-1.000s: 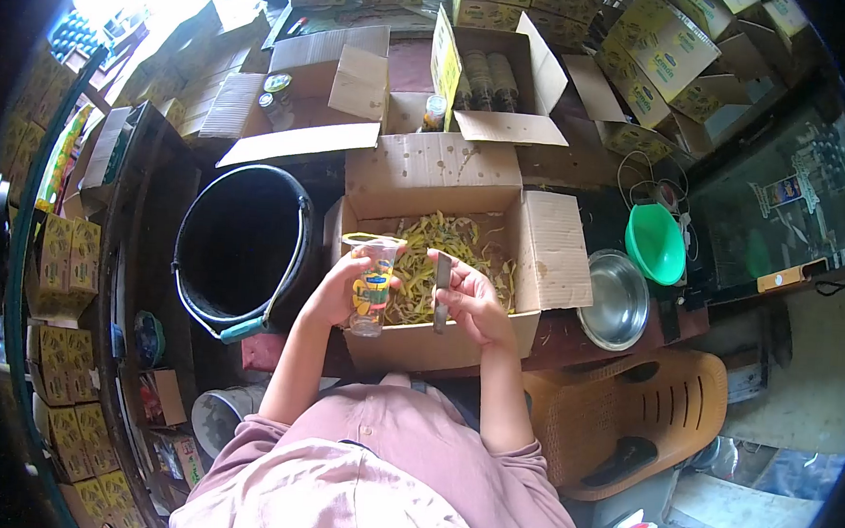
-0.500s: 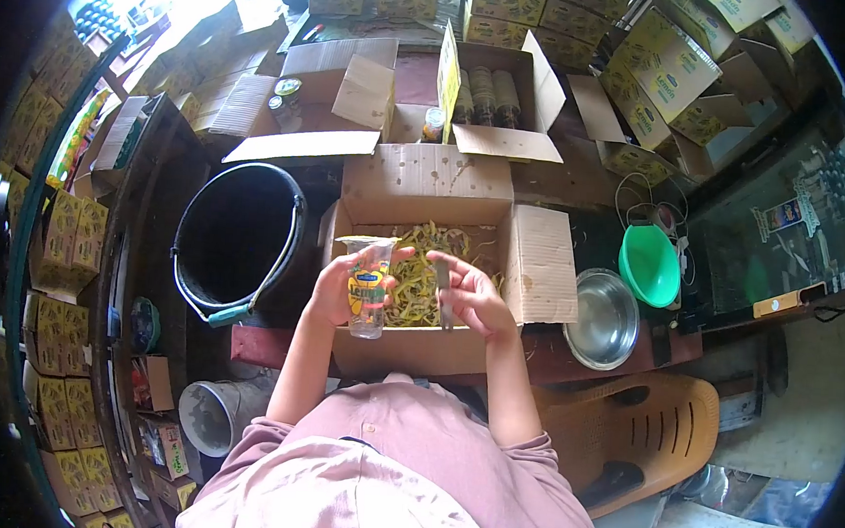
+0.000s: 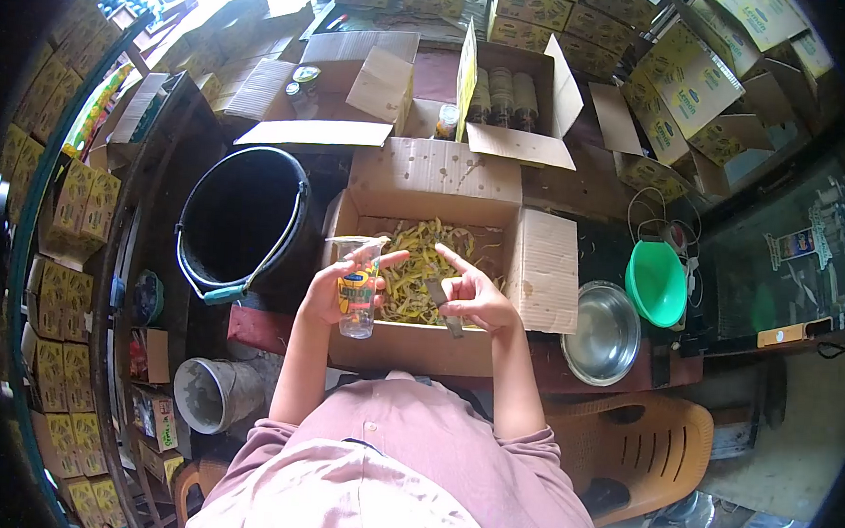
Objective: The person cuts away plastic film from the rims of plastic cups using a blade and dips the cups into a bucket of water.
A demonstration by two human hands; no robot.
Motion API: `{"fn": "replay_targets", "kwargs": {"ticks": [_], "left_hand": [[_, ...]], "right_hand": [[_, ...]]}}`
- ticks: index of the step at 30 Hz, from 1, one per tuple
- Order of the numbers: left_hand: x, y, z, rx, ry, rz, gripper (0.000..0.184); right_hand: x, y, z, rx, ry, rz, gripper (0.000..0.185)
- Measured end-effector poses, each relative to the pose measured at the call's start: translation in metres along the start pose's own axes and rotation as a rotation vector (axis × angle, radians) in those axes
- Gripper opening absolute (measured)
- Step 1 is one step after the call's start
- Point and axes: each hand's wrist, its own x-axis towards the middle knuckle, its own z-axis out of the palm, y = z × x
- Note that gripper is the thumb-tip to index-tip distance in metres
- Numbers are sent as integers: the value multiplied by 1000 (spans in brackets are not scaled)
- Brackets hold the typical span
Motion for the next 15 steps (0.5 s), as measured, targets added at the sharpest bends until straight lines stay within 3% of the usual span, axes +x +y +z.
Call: {"fn": "replay_targets", "kwargs": {"ticks": [5,10,15], "left_hand": [[-3,1,-5,254,167,10,55],[-26,16,-12,361,230,87,52],[-53,27,-17,229,260,265,55]], "right_hand": [[1,10,-23,112,-180,50,92],[42,-10,-33,-480,-511,568,79],[119,27,-40,-645,-749,855,77]]}}
